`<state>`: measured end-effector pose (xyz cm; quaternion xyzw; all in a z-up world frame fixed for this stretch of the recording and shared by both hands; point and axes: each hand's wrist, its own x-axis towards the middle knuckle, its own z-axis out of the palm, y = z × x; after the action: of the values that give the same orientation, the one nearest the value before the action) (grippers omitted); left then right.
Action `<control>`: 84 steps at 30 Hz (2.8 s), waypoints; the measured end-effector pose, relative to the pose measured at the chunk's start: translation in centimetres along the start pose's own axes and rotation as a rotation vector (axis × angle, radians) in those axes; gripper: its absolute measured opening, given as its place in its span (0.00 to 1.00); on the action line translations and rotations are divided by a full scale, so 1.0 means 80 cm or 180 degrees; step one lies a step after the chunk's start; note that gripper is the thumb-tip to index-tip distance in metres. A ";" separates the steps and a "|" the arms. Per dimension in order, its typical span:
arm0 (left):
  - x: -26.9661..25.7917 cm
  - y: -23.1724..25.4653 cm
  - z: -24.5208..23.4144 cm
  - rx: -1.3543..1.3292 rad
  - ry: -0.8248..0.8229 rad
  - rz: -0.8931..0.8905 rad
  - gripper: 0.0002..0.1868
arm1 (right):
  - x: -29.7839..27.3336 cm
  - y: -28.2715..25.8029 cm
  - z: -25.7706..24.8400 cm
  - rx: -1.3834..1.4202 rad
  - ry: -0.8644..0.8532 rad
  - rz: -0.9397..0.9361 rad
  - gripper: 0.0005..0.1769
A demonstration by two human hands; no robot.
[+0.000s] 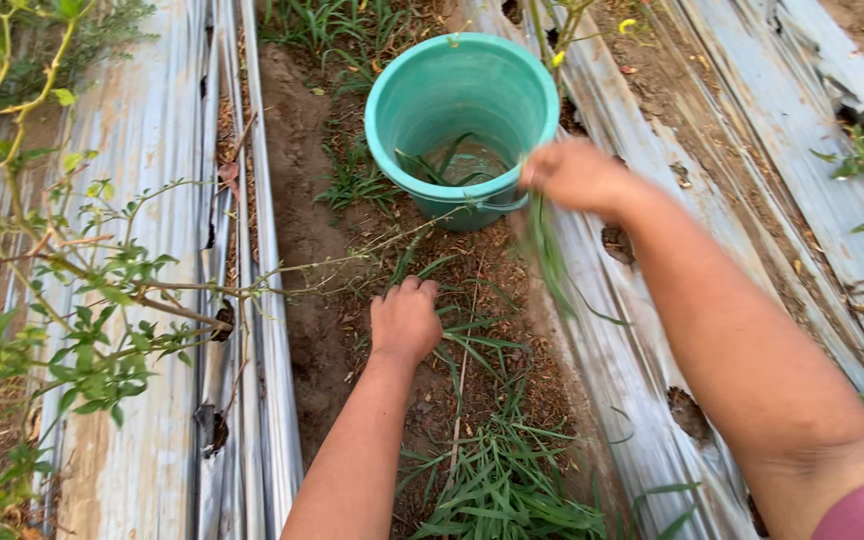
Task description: The person pulls weeds by hand from between rows of plants in a greenhouse and places them into a green bucket. The person moves along the row, repeatedly uprooting weeds and depositing them into the bucket.
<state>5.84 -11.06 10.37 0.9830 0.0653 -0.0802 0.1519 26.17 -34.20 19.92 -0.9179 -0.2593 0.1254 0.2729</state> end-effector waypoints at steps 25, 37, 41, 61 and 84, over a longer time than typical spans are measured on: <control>-0.060 -0.120 0.027 0.1067 -0.0115 -0.0534 0.23 | -0.050 -0.119 0.287 -0.0177 0.0730 -0.1533 0.05; -0.065 -0.168 0.058 0.0433 -0.0378 -0.0727 0.30 | 0.001 -0.079 0.435 -0.1948 0.0091 -0.1502 0.28; -0.061 -0.161 0.056 0.0681 -0.0562 -0.0708 0.34 | 0.012 -0.092 0.437 -0.2424 -0.0543 -0.1479 0.21; -0.051 -0.159 0.069 0.0549 -0.0422 -0.0723 0.31 | 0.080 -0.012 0.575 0.2969 -0.1555 0.2772 0.14; -0.048 -0.149 0.048 0.0794 -0.0784 -0.0667 0.34 | 0.007 -0.146 0.426 -0.2558 -0.0996 -0.0907 0.15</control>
<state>-0.30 -1.35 4.02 0.9648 0.1377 -0.2226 0.0266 9.19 -10.66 -1.44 -0.8762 -0.4492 0.1132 -0.1330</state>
